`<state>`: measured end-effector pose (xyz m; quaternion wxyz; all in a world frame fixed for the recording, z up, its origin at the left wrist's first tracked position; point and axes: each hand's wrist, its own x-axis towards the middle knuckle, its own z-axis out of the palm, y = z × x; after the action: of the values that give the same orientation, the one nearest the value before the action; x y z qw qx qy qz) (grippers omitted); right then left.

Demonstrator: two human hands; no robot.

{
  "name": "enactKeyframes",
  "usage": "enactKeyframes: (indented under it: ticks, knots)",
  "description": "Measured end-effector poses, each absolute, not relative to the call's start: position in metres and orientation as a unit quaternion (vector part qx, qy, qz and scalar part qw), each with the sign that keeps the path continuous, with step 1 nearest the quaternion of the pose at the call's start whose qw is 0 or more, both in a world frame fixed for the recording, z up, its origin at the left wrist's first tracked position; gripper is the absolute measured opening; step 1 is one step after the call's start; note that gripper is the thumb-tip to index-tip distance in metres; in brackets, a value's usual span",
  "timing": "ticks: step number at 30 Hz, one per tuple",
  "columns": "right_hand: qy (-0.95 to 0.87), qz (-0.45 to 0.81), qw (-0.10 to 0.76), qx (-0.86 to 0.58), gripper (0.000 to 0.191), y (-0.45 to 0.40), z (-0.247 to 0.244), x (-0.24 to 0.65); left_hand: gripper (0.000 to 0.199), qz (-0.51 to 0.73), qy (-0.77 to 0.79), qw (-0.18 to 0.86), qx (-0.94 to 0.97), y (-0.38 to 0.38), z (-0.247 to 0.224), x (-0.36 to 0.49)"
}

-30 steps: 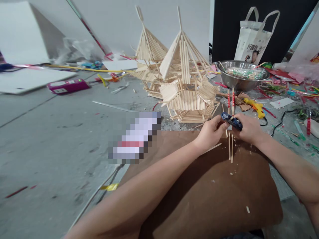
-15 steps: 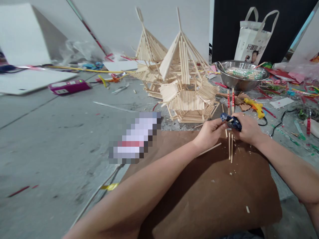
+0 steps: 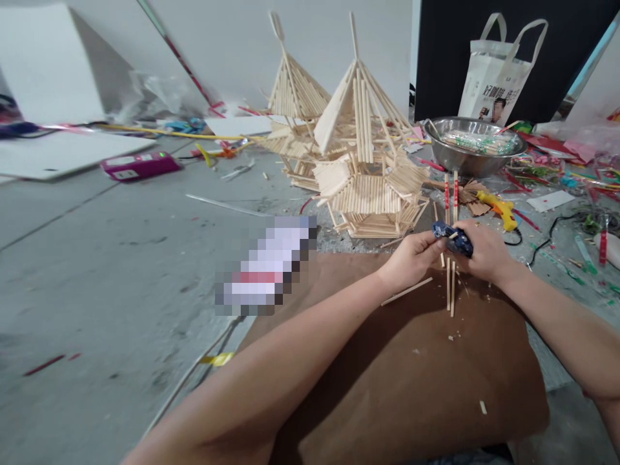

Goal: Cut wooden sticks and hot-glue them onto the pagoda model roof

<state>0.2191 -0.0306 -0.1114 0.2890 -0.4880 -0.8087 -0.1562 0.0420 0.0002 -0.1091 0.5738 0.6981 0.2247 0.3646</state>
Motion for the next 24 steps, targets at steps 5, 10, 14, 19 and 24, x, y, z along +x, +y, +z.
enactKeyframes:
  ticks: [5,10,14,19,24]
  knots:
    - [-0.799,-0.135,0.276,-0.516,0.024,-0.031,-0.112,0.219,0.035,0.358,0.237,0.563,0.706,-0.001,-0.107,0.042]
    - [-0.78,-0.099,0.233,-0.573,0.024,-0.033,-0.11,0.216,0.031,0.377,0.227,0.524,0.729,-0.002,-0.106,0.041]
    - [-0.763,-0.098,0.214,-0.602,0.022,-0.033,-0.108,0.213,0.02,0.433,0.26,0.456,0.733,-0.001,-0.112,0.044]
    - [-0.766,-0.122,0.258,-0.577,0.024,-0.032,-0.11,0.214,0.013,0.465,0.289,0.389,0.741,-0.001,-0.118,0.046]
    - [-0.793,-0.116,0.284,-0.527,0.025,-0.031,-0.111,0.217,0.015,0.446,0.246,0.439,0.74,-0.003,-0.109,0.043]
